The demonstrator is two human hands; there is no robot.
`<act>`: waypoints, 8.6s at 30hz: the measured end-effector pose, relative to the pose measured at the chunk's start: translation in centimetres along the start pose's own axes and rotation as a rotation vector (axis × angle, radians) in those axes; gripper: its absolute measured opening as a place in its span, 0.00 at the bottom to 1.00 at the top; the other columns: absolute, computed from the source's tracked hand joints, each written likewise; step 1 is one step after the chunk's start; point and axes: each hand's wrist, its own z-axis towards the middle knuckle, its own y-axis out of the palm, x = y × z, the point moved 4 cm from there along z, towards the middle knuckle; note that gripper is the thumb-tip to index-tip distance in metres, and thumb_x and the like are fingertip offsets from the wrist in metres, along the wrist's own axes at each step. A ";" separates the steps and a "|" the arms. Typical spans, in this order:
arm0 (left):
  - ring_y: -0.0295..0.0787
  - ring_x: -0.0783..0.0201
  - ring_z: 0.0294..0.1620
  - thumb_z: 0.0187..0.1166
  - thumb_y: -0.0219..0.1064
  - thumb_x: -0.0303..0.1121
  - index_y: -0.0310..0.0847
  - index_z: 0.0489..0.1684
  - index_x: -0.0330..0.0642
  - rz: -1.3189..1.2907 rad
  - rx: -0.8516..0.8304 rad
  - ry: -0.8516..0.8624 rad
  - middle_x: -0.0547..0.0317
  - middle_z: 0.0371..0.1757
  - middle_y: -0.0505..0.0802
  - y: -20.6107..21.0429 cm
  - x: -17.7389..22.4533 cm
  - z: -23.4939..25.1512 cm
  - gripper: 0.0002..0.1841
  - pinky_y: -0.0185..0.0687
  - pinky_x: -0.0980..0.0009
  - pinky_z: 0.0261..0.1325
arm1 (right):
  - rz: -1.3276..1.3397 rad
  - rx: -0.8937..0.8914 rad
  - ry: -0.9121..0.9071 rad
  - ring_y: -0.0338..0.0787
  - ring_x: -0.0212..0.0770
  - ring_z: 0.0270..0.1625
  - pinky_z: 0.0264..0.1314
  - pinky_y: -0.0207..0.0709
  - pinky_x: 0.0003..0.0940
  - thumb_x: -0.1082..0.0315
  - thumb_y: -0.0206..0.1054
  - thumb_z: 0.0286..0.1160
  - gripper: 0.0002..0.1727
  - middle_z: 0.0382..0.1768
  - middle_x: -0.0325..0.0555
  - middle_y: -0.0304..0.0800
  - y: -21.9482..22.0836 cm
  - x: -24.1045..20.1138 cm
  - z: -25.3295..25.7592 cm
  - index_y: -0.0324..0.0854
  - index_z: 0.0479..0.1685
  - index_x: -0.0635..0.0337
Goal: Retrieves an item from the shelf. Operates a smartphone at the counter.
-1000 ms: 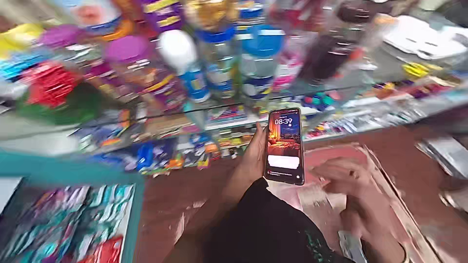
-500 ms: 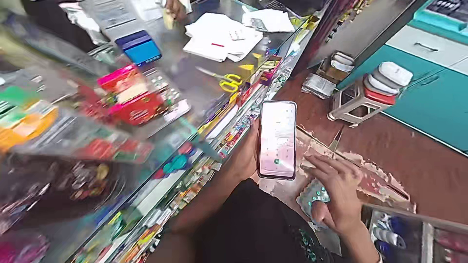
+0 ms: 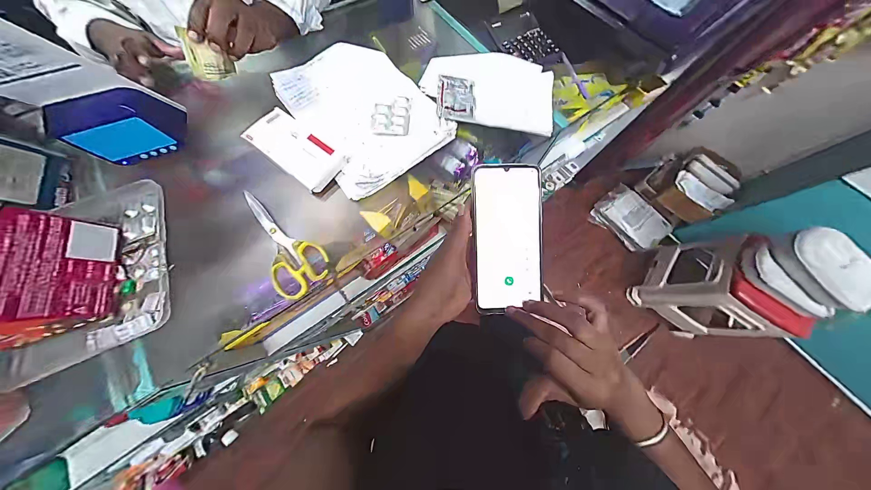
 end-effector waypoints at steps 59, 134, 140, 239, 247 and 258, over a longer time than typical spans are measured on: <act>0.90 0.65 0.63 0.77 0.53 0.18 0.20 0.94 0.46 -0.092 0.438 0.543 0.54 0.71 0.83 -2.9 8.8 11.9 0.47 0.85 0.63 0.70 | 0.327 -0.182 -0.171 0.39 0.63 0.95 0.87 0.37 0.68 0.19 0.34 0.76 0.46 0.94 0.55 0.50 13.8 21.9 25.3 0.71 0.82 0.34; 0.83 0.69 0.73 0.64 0.59 0.11 0.15 0.92 0.74 -0.127 0.023 0.575 0.71 0.82 0.76 -4.6 9.1 11.1 0.63 0.80 0.66 0.75 | 1.488 -0.680 0.483 0.80 0.34 0.78 0.76 0.80 0.28 0.71 0.73 0.69 0.59 0.87 0.51 0.65 13.6 23.1 21.8 0.29 0.95 0.65; 0.81 0.66 0.75 0.65 0.59 0.12 0.14 0.92 0.72 -0.129 -0.012 0.586 0.69 0.83 0.75 -4.5 8.9 11.1 0.62 0.79 0.63 0.77 | 1.240 -0.511 0.421 0.80 0.37 0.77 0.77 0.79 0.28 0.50 0.65 0.83 0.42 0.84 0.54 0.67 13.3 24.0 22.6 0.56 0.92 0.63; 0.82 0.67 0.74 0.63 0.59 0.15 0.26 0.94 0.73 -0.126 -0.053 0.604 0.67 0.81 0.77 -4.0 8.9 10.2 0.59 0.81 0.66 0.73 | 1.058 -0.213 0.268 0.86 0.32 0.70 0.75 0.81 0.31 0.61 0.68 0.82 0.23 0.68 0.35 0.88 12.1 24.6 22.8 0.79 0.75 0.54; 0.81 0.65 0.75 0.62 0.59 0.14 0.23 0.94 0.72 -0.145 -0.037 0.600 0.65 0.82 0.76 -4.0 8.7 10.2 0.61 0.80 0.63 0.75 | 1.043 -0.210 0.256 0.86 0.33 0.70 0.76 0.80 0.33 0.60 0.67 0.82 0.23 0.68 0.36 0.88 12.0 24.6 22.7 0.79 0.75 0.52; 0.81 0.65 0.75 0.62 0.59 0.14 0.25 0.94 0.74 -0.131 -0.065 0.611 0.64 0.82 0.76 -3.8 8.8 10.1 0.60 0.80 0.64 0.74 | 1.054 -0.200 0.245 0.87 0.33 0.70 0.75 0.81 0.33 0.59 0.68 0.82 0.23 0.68 0.34 0.89 11.7 24.5 22.8 0.79 0.75 0.50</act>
